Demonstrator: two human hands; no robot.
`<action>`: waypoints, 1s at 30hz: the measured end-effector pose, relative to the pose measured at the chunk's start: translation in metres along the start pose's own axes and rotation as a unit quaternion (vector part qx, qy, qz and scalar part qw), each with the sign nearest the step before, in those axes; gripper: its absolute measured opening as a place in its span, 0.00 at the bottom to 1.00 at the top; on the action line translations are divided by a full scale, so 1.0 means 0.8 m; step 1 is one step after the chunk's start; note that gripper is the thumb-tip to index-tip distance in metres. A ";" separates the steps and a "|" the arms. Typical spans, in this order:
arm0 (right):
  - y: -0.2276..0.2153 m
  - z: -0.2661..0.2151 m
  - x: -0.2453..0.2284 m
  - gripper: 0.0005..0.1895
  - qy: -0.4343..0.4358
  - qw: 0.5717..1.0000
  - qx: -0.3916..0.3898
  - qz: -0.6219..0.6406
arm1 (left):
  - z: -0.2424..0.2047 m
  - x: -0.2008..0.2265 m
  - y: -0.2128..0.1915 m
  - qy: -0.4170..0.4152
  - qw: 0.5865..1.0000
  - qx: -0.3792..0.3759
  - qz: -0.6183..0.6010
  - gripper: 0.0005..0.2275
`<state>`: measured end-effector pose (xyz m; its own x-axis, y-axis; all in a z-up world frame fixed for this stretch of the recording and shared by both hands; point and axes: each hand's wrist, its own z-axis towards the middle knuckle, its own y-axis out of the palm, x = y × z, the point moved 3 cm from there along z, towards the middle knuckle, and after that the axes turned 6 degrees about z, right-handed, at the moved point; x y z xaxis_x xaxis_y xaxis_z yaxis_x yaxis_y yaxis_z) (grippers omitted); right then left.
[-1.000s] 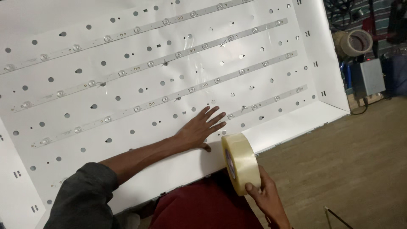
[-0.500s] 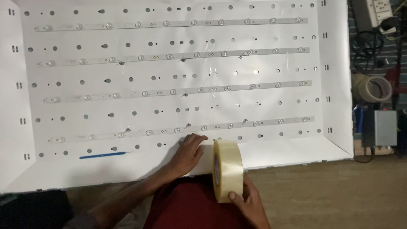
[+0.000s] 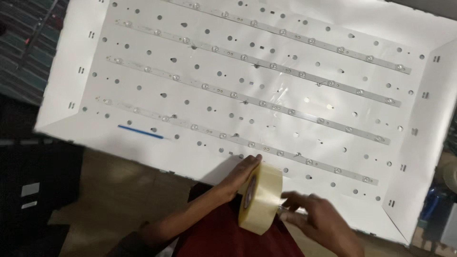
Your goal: The person applies clear packing tape over multiple horizontal LED strip lines on a white panel. They smooth each strip with their hand, then use a blue utility knife to cut the tape. The process repeats across the panel surface.
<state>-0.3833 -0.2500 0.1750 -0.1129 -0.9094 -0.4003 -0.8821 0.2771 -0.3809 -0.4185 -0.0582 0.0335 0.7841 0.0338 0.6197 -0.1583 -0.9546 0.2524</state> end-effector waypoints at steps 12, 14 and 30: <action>0.108 0.296 -0.392 0.13 -0.481 0.848 -0.039 -0.219 | 0.028 -0.040 0.008 0.093 0.983 0.001 -0.160 0.27; 0.151 0.337 -0.406 0.17 -0.465 0.845 -0.028 -0.264 | 0.062 -0.066 0.017 0.105 0.982 -0.020 -0.157 0.22; 0.019 0.294 -0.343 0.16 -0.528 0.849 0.017 0.014 | 0.020 -0.024 0.015 -0.005 0.982 0.020 -0.190 0.26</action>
<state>-0.2580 0.0769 0.0827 0.3556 -0.1230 -0.9265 -0.8701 0.3185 -0.3762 -0.4262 -0.0750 0.0127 0.7883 0.3862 0.4790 0.1693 -0.8845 0.4347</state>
